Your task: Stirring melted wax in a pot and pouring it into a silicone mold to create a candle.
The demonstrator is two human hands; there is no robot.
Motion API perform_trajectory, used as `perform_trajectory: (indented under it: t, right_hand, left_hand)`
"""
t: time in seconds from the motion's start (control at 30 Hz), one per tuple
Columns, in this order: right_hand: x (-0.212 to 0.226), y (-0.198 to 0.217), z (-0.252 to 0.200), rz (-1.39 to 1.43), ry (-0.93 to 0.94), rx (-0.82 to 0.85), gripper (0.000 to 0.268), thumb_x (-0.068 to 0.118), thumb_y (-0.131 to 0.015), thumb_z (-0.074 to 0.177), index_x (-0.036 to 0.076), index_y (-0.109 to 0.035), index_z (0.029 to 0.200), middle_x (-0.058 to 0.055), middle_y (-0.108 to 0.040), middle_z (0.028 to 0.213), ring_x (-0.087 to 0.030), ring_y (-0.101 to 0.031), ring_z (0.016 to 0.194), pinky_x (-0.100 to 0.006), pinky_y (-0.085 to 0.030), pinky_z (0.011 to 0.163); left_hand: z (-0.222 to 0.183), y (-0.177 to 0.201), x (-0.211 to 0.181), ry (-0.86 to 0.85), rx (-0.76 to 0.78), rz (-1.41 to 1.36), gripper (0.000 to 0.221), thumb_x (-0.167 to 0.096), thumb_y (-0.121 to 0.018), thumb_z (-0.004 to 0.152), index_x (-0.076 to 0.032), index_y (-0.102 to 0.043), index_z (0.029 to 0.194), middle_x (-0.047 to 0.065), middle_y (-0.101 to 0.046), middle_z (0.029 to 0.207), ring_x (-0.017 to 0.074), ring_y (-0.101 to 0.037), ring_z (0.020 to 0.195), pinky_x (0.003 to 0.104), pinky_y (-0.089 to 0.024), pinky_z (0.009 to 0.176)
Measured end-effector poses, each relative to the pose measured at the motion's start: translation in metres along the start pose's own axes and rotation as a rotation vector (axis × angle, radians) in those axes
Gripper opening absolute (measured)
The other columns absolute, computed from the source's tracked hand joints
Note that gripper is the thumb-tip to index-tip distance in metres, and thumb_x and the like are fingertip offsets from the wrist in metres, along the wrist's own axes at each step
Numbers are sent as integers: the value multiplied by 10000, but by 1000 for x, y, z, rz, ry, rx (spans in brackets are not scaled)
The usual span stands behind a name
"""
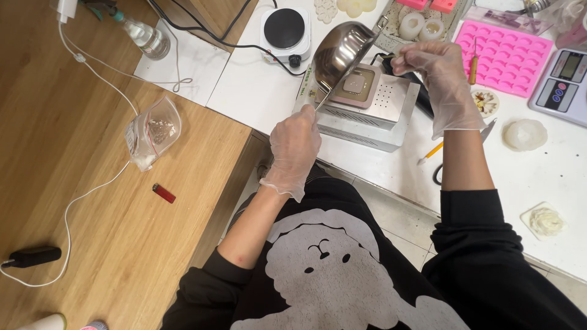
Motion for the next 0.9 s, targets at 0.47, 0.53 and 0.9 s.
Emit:
perform_trajectory:
  t: [0.47,0.53,0.9]
  right_hand:
    - [-5,5,-6,123,10,-28,132,-59,-619,983,-74,-699,1087,-170,-754,981,-212,-754,862,-314,-641,886]
    - [-5,6,-6,122,7,-17,119,-66,-613,977,-79,-685,1071,-173,-754,983,-217,-761,874,-315,-641,893]
    - [-6,3,-7,83,24,14,101,-37,-638,1002,-56,-704,1076,-164,-755,988,-200,-753,872,-317,-637,885]
  left_hand:
    - [-1,3,-4,58,-8,-134,188,-108,-633,971,-2,-597,819,205,-660,675,404,-681,635,490,-531,577]
    - [0,3,-6,55,-18,-126,198,-109,-643,968,0,-599,809,216,-658,678,421,-672,640,500,-525,576]
    - [1,5,-6,56,-6,-141,170,-93,-645,952,6,-606,820,215,-661,664,398,-689,621,475,-531,557]
Point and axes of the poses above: each hand's wrist, its own z-axis towards the middle knuckle, its own y-axis out of the back of the hand, x = y × z, the point moved 2 cm from there along z, towards the middle knuckle
